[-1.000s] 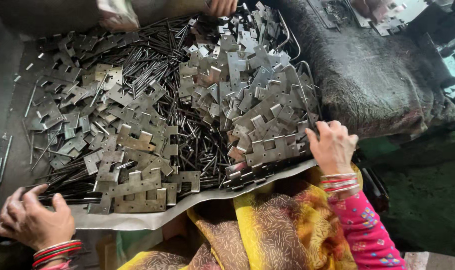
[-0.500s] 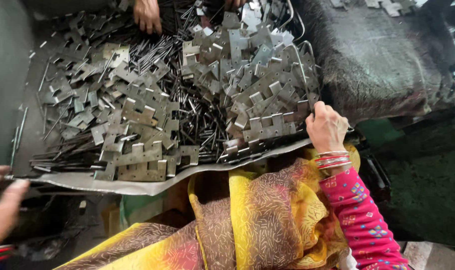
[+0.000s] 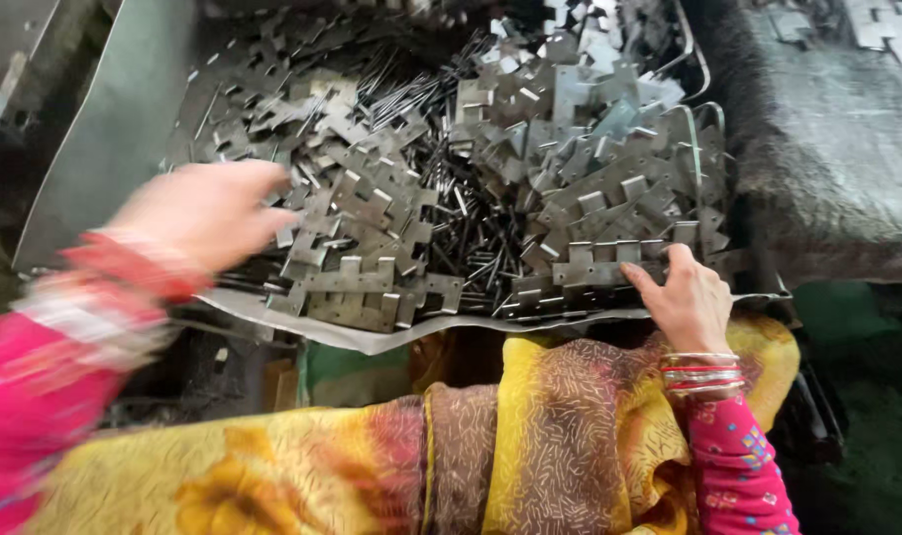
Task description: The person sits on the floor with a large metal bin on their lap, picking up metal hinge plates and rods from the pile. They insert the rods into the plates to assemble the hinges and then toss the completed units into a pile to the right.
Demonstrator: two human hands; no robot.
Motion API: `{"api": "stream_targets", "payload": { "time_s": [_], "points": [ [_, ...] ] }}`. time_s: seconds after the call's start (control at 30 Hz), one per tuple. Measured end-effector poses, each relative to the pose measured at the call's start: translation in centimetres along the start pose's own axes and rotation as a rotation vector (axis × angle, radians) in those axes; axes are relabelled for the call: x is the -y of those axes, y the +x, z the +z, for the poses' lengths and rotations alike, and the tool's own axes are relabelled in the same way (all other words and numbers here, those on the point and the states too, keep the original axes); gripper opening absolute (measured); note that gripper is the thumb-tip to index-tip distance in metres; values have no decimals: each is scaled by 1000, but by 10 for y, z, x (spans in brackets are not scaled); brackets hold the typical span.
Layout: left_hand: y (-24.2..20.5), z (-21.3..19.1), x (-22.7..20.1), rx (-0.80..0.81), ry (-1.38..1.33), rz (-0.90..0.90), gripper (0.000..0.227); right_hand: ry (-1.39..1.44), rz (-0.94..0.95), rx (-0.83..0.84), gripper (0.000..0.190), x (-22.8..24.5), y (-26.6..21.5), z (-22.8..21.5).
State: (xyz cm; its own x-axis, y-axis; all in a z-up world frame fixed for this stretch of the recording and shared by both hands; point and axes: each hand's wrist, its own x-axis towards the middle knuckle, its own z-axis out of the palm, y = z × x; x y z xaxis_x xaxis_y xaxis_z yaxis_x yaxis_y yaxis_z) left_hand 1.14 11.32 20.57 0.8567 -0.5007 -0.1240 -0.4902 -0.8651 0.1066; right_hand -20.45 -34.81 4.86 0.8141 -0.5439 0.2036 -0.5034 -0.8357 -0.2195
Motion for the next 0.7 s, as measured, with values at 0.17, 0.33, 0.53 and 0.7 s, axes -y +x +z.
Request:
{"api": "stream_targets", "payload": {
  "time_s": [0.17,0.33,0.53,0.7],
  "points": [
    [39,108,-33,32,220,253,24,356,-34,-154,48,25,-8,-16],
    [44,183,-27,19,258,358,56,587,-256,-287,23,82,-10,-18],
    [51,205,-11,16,184,346,56,324,-555,-288,30,126,-9,8],
    [73,193,4,58,-381,88,43,292,-514,-258,32,123,-12,19]
  ]
}}
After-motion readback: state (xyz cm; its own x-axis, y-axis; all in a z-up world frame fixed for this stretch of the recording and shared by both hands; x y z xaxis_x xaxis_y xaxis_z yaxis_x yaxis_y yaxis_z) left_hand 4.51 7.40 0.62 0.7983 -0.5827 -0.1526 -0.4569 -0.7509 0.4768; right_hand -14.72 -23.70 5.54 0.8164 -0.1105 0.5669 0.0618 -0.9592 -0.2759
